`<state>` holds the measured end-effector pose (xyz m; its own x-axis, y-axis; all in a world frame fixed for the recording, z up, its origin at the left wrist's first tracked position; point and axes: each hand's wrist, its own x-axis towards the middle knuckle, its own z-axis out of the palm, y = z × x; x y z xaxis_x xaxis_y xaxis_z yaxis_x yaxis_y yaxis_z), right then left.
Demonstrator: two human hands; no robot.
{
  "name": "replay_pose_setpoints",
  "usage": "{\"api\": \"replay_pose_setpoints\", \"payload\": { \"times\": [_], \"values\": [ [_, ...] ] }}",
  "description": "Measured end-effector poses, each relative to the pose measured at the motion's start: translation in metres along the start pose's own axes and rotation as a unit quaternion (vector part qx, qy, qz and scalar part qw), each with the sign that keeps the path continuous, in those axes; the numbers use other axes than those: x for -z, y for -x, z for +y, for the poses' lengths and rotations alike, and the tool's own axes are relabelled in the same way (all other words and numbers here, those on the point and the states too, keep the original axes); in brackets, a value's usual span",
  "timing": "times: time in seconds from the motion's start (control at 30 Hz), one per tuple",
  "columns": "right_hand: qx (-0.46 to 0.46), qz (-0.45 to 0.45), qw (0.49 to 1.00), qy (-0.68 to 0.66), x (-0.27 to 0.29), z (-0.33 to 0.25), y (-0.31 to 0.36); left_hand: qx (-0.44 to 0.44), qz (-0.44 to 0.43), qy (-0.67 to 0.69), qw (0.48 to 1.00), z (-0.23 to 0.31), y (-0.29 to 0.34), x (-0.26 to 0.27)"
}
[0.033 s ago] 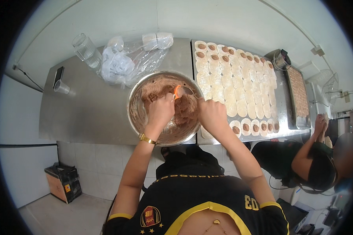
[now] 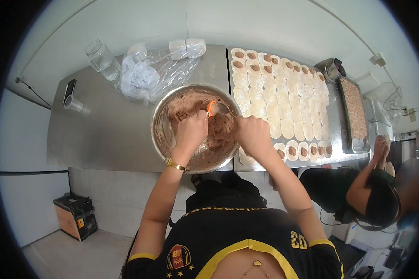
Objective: The person scoops a brown paste from a large metal bowl using an orange scoop and places it onto flat dough pieces arranged on a stainless steel table. A second person works nearby, also handling dough.
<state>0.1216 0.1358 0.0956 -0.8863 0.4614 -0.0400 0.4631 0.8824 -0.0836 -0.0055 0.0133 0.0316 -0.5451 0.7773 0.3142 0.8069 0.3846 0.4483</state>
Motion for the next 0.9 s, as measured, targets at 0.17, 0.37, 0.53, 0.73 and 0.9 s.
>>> {"api": "replay_pose_setpoints", "payload": {
  "times": [0.17, 0.37, 0.53, 0.73, 0.9],
  "values": [
    [-0.067, -0.086, 0.946, -0.305, -0.015, 0.052, -0.027, -0.014, -0.022, -0.028, 0.999, -0.003, -0.008, -0.011],
    [-0.168, -0.219, 0.645, -0.713, -0.012, 0.095, -0.025, 0.035, -0.035, -0.009, 0.999, -0.004, -0.011, -0.018],
    [-0.168, -0.132, 0.718, -0.662, 0.006, 0.117, -0.025, 0.067, -0.038, -0.001, 0.997, -0.001, -0.01, -0.026],
    [-0.196, 0.293, 0.904, -0.243, 0.029, 0.178, -0.056, 0.114, -0.043, -0.016, 0.992, -0.005, 0.0, -0.03],
    [-0.279, 0.399, 0.873, -0.018, 0.012, 0.22, -0.093, 0.161, -0.056, -0.036, 0.985, 0.002, 0.009, -0.02]
  ]
}}
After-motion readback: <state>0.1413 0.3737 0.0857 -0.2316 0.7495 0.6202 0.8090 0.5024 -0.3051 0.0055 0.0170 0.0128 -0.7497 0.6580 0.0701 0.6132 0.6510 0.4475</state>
